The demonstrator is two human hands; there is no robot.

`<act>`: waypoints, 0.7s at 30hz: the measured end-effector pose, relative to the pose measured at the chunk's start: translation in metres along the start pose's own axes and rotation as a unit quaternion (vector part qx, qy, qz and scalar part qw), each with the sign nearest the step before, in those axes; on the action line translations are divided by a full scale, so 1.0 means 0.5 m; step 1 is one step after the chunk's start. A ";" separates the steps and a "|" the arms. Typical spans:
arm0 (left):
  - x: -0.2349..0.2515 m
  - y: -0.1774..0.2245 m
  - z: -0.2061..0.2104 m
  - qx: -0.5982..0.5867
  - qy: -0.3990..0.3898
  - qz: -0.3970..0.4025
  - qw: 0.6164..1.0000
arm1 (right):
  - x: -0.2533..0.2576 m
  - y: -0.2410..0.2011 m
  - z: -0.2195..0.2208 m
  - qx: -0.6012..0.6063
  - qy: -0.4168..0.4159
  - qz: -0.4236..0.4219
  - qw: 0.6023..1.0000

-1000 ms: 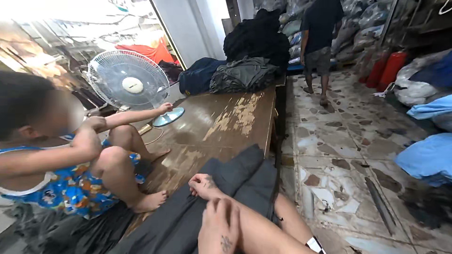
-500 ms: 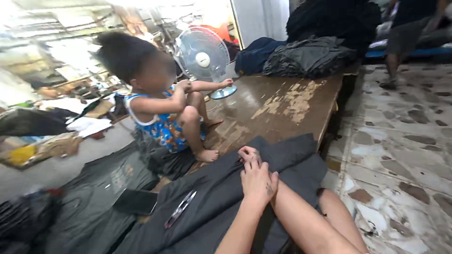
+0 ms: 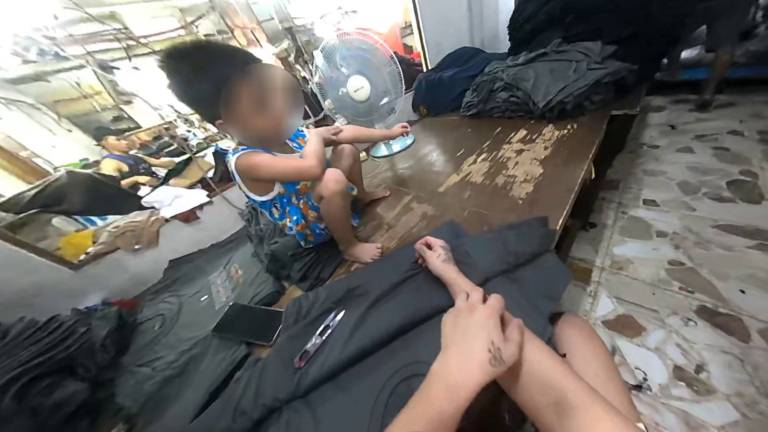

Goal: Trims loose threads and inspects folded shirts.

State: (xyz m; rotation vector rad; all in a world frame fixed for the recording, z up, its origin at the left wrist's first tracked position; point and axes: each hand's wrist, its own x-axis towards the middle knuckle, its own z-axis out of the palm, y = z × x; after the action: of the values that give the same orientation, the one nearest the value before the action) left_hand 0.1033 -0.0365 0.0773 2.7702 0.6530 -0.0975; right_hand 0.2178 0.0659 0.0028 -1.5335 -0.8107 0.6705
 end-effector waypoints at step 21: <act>0.003 -0.054 0.084 -0.048 0.018 0.143 0.988 | 0.017 0.047 0.019 0.000 0.006 0.005 1.000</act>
State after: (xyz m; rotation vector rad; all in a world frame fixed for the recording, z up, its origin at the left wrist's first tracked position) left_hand 0.0928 -0.0253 0.0299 2.7446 0.2554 0.0449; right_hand 0.2182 0.0774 -0.0214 -1.5410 -0.7937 0.6673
